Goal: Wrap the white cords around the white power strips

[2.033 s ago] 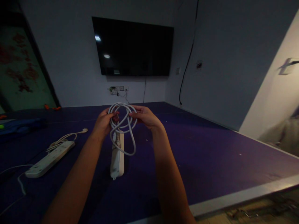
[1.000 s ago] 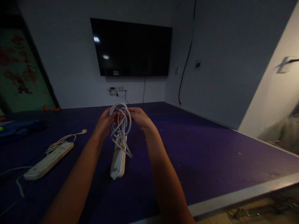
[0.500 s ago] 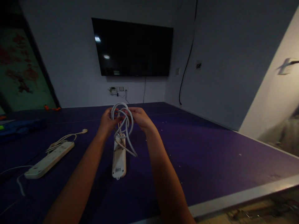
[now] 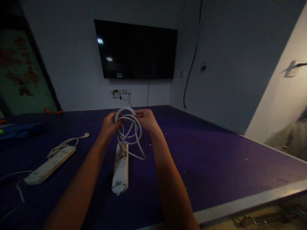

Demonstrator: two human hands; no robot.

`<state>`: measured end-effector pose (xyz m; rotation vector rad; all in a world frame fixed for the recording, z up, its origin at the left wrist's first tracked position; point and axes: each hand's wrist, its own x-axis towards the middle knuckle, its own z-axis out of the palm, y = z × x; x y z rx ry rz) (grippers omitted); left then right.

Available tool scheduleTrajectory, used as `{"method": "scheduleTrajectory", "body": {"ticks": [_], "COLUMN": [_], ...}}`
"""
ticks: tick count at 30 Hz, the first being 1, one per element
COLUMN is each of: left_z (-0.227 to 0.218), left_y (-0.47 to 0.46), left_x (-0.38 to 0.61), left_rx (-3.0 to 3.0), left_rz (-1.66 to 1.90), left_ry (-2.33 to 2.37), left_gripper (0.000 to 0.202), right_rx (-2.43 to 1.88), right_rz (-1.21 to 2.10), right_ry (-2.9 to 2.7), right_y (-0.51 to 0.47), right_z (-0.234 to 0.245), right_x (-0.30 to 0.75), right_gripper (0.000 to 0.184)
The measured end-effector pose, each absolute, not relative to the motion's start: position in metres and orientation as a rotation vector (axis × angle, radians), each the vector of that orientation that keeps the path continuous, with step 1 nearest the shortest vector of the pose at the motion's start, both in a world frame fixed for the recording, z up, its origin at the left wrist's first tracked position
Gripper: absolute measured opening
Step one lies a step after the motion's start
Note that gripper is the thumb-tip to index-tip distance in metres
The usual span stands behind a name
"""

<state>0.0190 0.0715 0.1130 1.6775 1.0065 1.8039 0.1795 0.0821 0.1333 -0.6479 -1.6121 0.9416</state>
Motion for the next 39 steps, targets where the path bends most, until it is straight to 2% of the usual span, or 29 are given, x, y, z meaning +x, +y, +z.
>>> {"method": "scheduleTrajectory", "body": {"ticks": [5, 11, 17, 20, 23, 29, 39], "left_z": [0.113, 0.116, 0.12, 0.12, 0.119, 0.12, 0.124], "left_y": [0.074, 0.073, 0.072, 0.073, 0.074, 0.069, 0.063], "left_x": [0.02, 0.02, 0.019, 0.018, 0.017, 0.024, 0.027], "left_rx": [1.739, 1.769, 1.818, 1.817, 1.776, 1.511, 1.328], "left_rz": [1.773, 1.746, 1.772, 1.832, 1.888, 1.88, 1.887], "left_ry": [1.017, 1.003, 0.94, 0.916, 0.921, 0.838, 0.781], "left_gripper": [0.016, 0.011, 0.009, 0.009, 0.009, 0.013, 0.012], "right_rx": [-0.661, -0.863, -0.824, -0.8, -0.733, -0.594, -0.577], "right_rz": [0.482, -0.137, -0.338, -0.229, 0.056, 0.714, 1.36], "right_ry": [-1.666, -1.682, -1.558, -1.528, -1.515, -1.488, -1.638], "right_y": [0.09, 0.087, 0.088, 0.091, 0.094, 0.092, 0.085], "right_z": [0.133, 0.132, 0.123, 0.123, 0.126, 0.128, 0.12], "right_x": [0.18, 0.18, 0.173, 0.17, 0.169, 0.168, 0.168], "right_gripper": [0.013, 0.019, 0.028, 0.025, 0.022, 0.037, 0.04]}}
